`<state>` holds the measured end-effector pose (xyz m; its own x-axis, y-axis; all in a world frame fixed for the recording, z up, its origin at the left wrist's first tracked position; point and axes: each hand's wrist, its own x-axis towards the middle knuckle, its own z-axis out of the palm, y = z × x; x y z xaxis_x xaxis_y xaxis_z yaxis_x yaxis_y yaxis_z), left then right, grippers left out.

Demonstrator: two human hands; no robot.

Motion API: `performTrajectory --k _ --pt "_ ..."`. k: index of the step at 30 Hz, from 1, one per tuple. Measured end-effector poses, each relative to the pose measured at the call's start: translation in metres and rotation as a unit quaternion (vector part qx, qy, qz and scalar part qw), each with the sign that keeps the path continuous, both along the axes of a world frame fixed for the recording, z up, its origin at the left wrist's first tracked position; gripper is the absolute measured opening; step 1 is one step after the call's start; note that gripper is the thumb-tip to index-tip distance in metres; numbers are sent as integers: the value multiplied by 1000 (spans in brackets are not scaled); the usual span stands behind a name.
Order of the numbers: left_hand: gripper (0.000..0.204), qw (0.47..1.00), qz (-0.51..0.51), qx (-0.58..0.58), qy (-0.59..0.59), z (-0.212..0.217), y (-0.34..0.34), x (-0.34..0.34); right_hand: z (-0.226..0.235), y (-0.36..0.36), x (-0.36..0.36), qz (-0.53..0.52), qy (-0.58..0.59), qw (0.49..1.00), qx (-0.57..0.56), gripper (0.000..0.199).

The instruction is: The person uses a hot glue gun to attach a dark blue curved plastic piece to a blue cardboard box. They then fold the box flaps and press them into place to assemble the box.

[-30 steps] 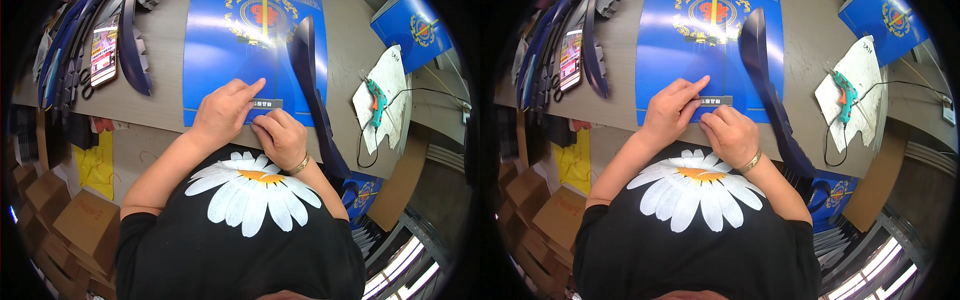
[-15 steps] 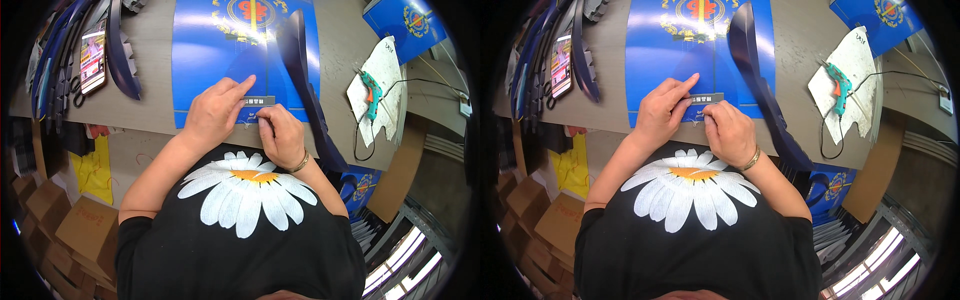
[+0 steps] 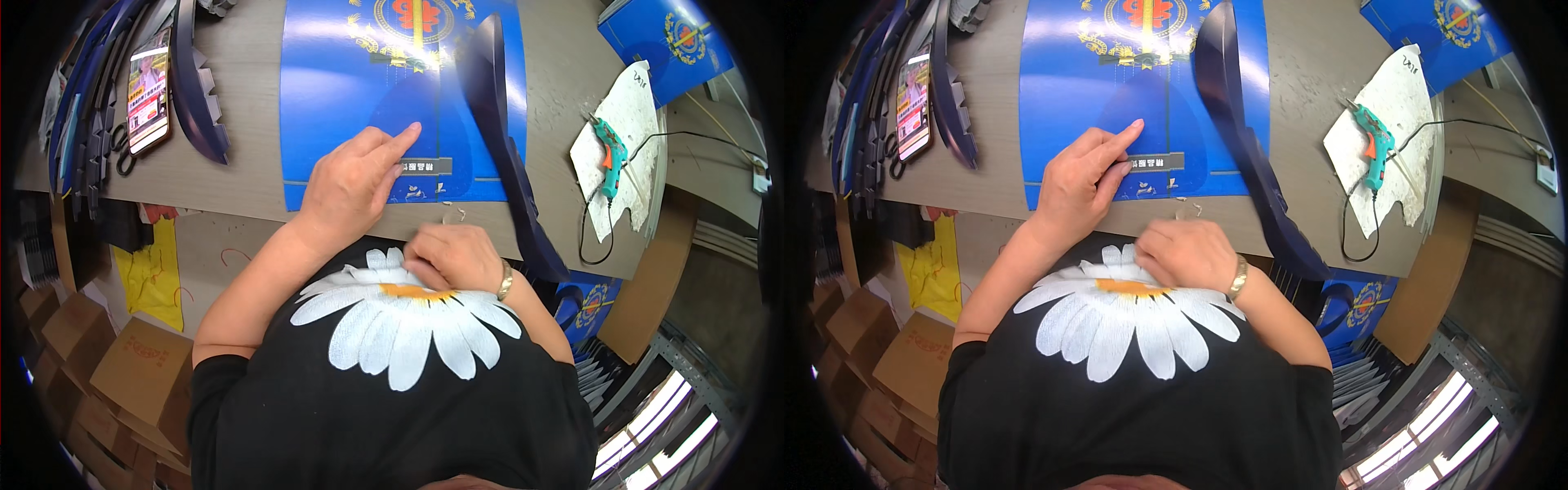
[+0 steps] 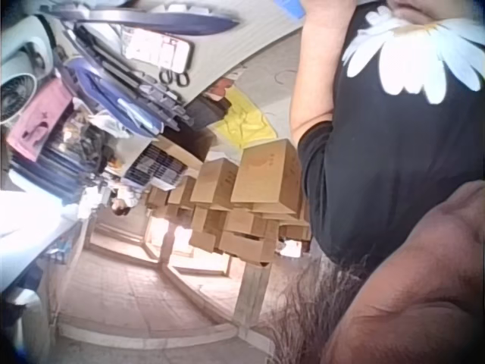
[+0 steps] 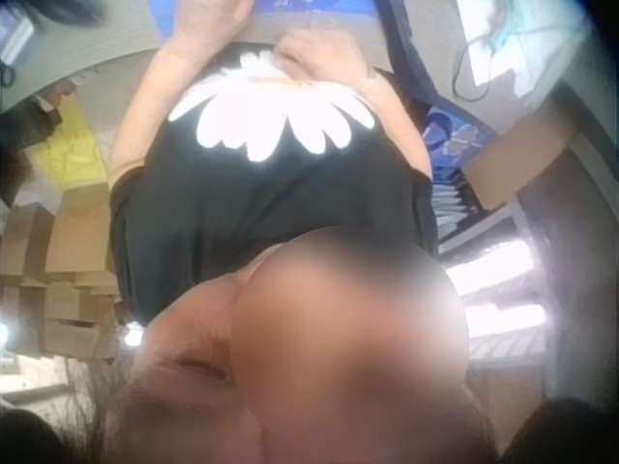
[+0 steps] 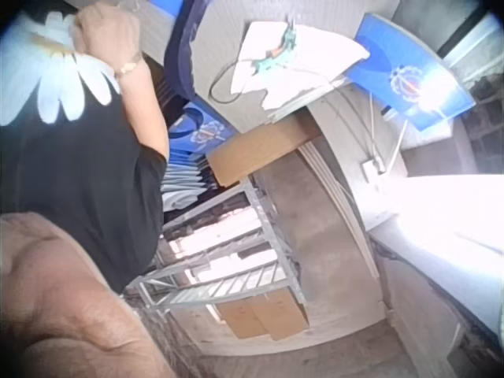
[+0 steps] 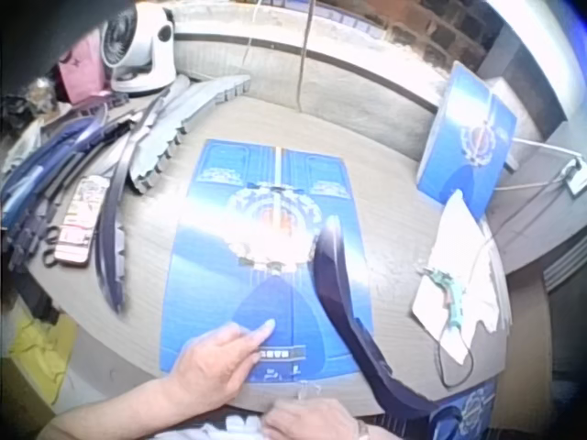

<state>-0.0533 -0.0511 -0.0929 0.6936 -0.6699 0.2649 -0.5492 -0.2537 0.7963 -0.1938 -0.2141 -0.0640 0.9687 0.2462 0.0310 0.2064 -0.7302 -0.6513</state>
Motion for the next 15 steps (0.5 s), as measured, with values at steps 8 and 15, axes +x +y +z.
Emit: performTrajectory --k 8,15 --pt "55 1000 -2 0 13 -1 0 -1 7 4 28 -214 -59 973 -59 31" --pt "59 1000 -2 -13 8 -1 0 0 0 5 38 -233 -23 969 -80 33"
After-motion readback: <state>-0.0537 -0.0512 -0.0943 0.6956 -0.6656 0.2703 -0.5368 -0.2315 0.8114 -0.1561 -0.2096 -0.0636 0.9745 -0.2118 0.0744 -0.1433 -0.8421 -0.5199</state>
